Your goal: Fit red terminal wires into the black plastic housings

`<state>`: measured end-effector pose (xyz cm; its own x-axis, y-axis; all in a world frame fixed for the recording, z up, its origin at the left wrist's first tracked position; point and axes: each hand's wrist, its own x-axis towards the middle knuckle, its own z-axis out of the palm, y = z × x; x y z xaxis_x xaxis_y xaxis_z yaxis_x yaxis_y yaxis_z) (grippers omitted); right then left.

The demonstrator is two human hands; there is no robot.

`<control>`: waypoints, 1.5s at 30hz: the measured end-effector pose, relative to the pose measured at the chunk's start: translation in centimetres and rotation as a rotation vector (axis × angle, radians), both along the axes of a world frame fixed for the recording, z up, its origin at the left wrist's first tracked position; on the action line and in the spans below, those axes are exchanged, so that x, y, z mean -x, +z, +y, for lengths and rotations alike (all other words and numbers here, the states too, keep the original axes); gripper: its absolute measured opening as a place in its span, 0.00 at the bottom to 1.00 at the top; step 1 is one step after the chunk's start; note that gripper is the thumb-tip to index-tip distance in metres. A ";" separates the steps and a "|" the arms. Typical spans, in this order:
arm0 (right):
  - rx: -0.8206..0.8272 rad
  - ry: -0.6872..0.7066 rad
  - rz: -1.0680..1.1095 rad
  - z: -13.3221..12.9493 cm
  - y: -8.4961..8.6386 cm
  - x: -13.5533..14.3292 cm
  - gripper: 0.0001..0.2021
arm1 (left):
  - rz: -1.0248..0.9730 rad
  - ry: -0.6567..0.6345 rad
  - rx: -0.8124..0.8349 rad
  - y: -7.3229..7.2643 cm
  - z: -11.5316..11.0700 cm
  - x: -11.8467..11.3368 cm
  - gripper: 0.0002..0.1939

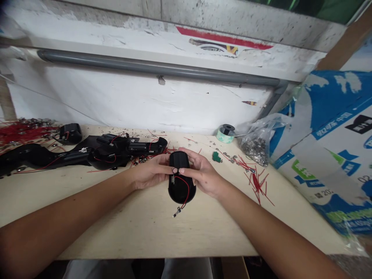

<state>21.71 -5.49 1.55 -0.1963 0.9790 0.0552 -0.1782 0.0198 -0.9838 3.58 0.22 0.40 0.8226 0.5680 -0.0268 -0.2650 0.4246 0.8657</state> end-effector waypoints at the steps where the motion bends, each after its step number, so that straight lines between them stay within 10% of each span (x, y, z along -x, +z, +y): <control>1: -0.003 0.003 0.004 0.0 0.0 0.0 0.32 | -0.001 0.004 -0.005 0.0 0.0 0.0 0.19; 45: 0.202 -0.046 0.154 0.2 -0.8 0.7 0.22 | -0.026 0.246 -0.047 -0.8 -0.1 -0.7 0.15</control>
<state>20.99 -5.29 0.71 -0.1553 0.9810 -0.1166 -0.3296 -0.1628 -0.9300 4.27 0.12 -0.44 0.6598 0.7511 0.0243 -0.3779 0.3037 0.8746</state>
